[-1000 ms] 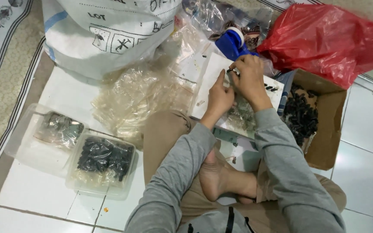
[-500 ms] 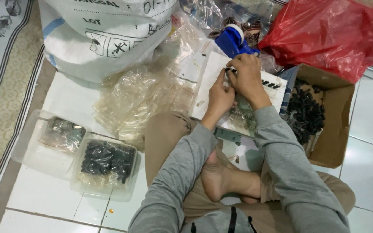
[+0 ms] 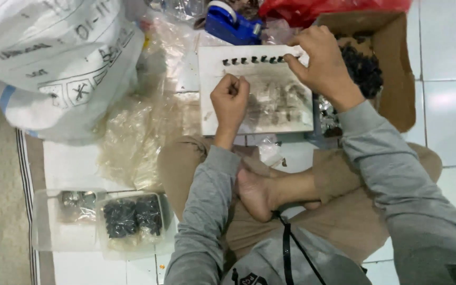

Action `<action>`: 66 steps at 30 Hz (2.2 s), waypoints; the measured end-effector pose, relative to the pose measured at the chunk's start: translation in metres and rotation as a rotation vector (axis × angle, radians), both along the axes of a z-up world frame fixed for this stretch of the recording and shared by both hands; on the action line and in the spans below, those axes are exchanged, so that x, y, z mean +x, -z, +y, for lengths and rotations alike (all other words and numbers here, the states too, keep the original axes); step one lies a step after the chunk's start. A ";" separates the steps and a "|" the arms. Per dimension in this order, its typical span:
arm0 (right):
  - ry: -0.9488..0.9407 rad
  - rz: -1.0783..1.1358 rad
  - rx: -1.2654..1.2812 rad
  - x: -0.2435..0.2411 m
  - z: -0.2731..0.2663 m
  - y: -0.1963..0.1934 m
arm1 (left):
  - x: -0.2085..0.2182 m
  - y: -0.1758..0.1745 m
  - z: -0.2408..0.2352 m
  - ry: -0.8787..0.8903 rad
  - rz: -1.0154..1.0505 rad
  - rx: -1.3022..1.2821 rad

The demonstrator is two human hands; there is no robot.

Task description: Assembling a pixel art design by manually inserting small black plastic pegs into a white grid template.

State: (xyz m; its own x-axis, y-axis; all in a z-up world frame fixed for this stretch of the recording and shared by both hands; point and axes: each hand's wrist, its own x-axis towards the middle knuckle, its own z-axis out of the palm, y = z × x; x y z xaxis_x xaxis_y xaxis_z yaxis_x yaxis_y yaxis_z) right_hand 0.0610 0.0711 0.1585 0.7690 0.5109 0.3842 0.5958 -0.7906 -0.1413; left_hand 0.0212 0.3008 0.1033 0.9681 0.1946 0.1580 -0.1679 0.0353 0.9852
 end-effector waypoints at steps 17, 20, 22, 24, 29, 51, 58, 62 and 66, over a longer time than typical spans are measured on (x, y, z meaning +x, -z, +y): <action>0.869 0.959 0.295 -0.081 -0.229 0.112 | -0.021 0.001 -0.177 0.571 -0.229 0.667; 0.874 0.981 0.281 -0.068 -0.227 0.124 | -0.004 0.039 -0.228 0.637 -0.105 0.816; 0.889 0.998 0.240 -0.065 -0.235 0.144 | 0.003 0.059 -0.255 0.687 -0.019 0.882; 0.884 1.039 0.241 -0.057 -0.249 0.171 | 0.008 0.066 -0.275 0.720 -0.025 1.005; 0.915 1.047 0.323 -0.056 -0.240 0.155 | 0.023 0.105 -0.317 0.694 -0.145 1.133; 0.863 1.120 0.455 -0.051 -0.245 0.110 | 0.042 0.131 -0.318 0.722 -0.048 1.072; 0.845 1.059 0.468 -0.059 -0.232 0.080 | 0.067 0.156 -0.296 0.535 0.372 0.792; 0.840 1.029 0.473 -0.056 -0.231 0.095 | 0.053 0.112 -0.288 0.493 0.526 0.699; 0.794 0.900 0.435 -0.049 -0.216 0.138 | 0.043 0.111 -0.284 0.485 0.518 0.747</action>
State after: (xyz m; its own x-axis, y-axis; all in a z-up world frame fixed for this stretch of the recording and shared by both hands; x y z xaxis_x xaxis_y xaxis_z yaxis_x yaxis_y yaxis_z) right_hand 0.0123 -0.1450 0.0209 0.8789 -0.2431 -0.4104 -0.4578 -0.6714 -0.5827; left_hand 0.0637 0.0171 -0.0075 0.9001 -0.2119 -0.3807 0.1528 -0.6647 0.7313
